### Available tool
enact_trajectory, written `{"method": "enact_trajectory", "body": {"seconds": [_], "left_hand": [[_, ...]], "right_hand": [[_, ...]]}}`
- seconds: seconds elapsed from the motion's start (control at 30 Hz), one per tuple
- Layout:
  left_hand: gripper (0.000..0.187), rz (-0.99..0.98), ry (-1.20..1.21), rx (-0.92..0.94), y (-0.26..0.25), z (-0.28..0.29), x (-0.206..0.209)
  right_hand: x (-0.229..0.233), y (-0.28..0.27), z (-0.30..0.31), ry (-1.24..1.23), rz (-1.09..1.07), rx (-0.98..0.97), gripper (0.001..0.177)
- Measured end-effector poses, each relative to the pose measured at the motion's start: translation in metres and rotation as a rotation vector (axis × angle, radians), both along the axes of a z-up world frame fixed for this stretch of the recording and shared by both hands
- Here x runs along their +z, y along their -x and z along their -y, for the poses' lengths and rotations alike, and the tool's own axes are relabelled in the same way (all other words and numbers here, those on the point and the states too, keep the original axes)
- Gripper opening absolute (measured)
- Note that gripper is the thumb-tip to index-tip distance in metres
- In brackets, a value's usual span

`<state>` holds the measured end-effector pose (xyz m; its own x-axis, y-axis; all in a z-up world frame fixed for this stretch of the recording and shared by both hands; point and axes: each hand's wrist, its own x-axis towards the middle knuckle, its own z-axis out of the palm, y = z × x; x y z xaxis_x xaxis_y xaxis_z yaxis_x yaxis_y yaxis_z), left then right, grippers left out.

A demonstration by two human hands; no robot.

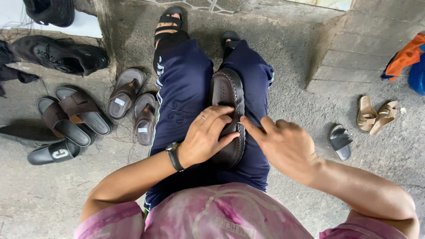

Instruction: The person sits on a low stool and sews the sole of a brown leather shoe resting on their lap. They use a needle and thread to stitch along the edge of the shoe sole, pulling the thread tight with each pass.

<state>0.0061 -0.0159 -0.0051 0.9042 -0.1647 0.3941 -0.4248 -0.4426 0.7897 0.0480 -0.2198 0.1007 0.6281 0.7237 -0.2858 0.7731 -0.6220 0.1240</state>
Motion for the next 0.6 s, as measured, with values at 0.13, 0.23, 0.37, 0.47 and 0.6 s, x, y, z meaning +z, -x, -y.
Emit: {"method": "enact_trajectory", "body": {"seconds": [0.13, 0.23, 0.37, 0.47, 0.6], "left_hand": [[0.032, 0.082, -0.034, 0.021, -0.002, 0.006, -0.001], [0.029, 0.147, -0.082, 0.030, -0.004, 0.008, 0.000], [0.030, 0.237, -0.124, 0.048, -0.003, 0.009, -0.002], [0.029, 0.266, -0.161, 0.038, -0.002, 0.013, 0.002], [0.032, 0.231, -0.171, -0.008, -0.001, 0.003, 0.006]], "right_hand": [[-0.016, 0.014, -0.009, -0.018, 0.185, 0.006, 0.046], [-0.042, 0.020, -0.008, -0.095, 0.243, -0.026, 0.036], [-0.053, 0.024, -0.008, -0.187, 0.286, -0.064, 0.037], [-0.083, 0.027, -0.008, -0.295, 0.267, -0.078, 0.024], [-0.081, 0.024, -0.010, -0.315, 0.258, -0.091, 0.014]]}}
